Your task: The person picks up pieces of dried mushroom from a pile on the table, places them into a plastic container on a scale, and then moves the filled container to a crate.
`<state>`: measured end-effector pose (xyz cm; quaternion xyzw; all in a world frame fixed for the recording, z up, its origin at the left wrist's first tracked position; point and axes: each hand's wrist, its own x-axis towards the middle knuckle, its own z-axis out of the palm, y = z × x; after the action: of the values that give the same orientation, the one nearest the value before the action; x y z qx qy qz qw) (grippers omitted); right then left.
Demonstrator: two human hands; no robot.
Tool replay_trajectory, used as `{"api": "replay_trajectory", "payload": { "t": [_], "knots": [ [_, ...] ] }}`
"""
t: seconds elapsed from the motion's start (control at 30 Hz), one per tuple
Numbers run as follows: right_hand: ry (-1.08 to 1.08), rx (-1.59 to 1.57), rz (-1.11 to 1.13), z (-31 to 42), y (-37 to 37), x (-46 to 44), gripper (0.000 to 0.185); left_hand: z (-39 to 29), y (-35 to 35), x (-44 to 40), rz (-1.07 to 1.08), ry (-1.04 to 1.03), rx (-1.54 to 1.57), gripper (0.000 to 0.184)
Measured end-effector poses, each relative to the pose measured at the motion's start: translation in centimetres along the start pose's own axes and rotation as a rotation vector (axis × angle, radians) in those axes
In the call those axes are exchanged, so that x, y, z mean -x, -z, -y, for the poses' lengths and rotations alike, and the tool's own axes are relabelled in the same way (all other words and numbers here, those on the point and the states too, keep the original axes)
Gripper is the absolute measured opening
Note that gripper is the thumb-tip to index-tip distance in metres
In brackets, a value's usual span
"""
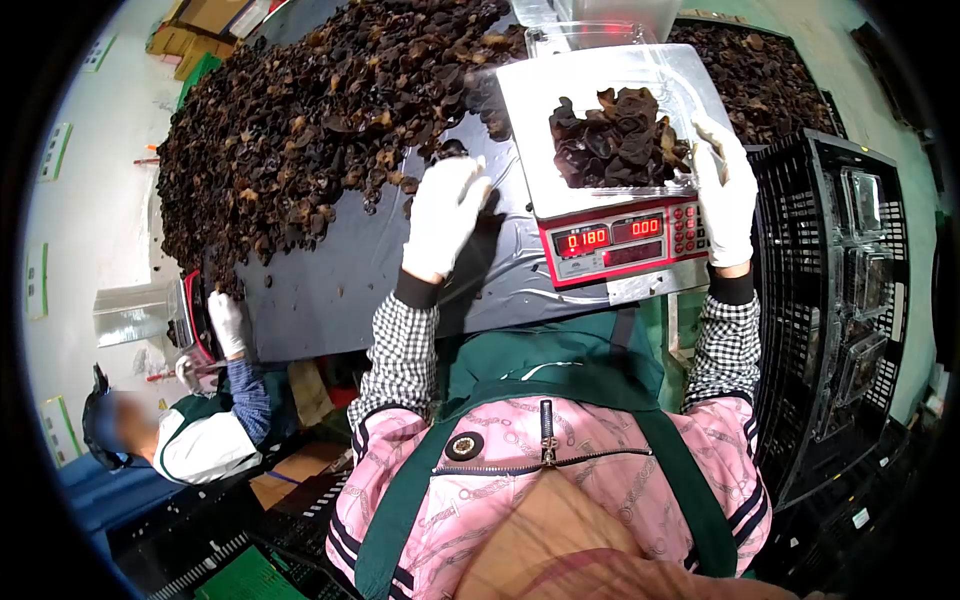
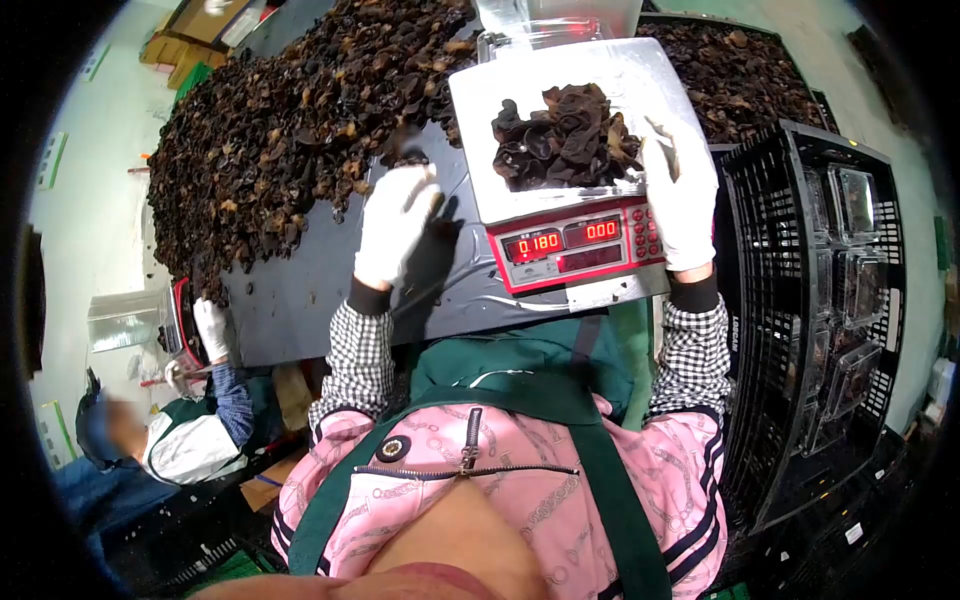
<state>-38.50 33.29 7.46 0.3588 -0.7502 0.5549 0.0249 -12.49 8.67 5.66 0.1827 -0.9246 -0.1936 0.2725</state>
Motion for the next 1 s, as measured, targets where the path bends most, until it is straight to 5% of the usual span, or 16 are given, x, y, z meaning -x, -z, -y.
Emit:
{"api": "replay_trajectory", "payload": {
  "t": [0.17, 0.33, 0.47, 0.5, 0.6, 0.67, 0.77, 0.83, 1.0],
  "knots": [
    [-0.092, -0.002, -0.019, 0.6, 0.3, 1.5, 0.028, 0.5, -3.7, -11.0, -0.22, 0.065, 0.14, 0.031],
    [-0.062, 0.101, -0.05, 0.3, 0.7, 2.9, 0.029, 0.5, -8.0, -17.1, 0.033, 0.18, -0.137, 0.072],
    [-0.097, 0.1, -0.038, -0.2, 0.8, 3.5, 0.032, -1.3, -7.6, -17.6, -0.136, 0.286, 0.43, 0.059],
    [-0.167, 0.1, 0.009, -0.3, 1.1, 3.6, 0.035, -2.5, -6.3, -17.4, -0.077, 0.337, 0.917, 0.054],
    [-0.239, 0.076, 0.016, -0.1, 1.2, 3.2, 0.032, -4.1, -2.6, -15.0, 0.005, 0.114, 0.978, 0.066],
    [-0.467, -0.246, 0.041, -0.5, 1.6, 3.0, 0.037, -5.8, 0.1, -11.7, 0.162, 0.003, 0.853, 0.083],
    [-0.623, -0.57, -0.015, 0.4, 1.4, 2.7, 0.045, -6.4, -0.2, -6.2, 0.105, -0.219, 0.349, 0.035],
    [-0.686, -0.606, 0.06, 0.4, 1.5, 2.7, 0.043, -7.6, -0.1, -4.4, 0.091, -0.348, 0.023, 0.033],
    [-0.596, -0.617, 0.191, 0.9, 1.0, 2.1, 0.03, -6.0, -3.1, -1.7, 0.027, 0.044, 0.471, 0.044]
  ]
}}
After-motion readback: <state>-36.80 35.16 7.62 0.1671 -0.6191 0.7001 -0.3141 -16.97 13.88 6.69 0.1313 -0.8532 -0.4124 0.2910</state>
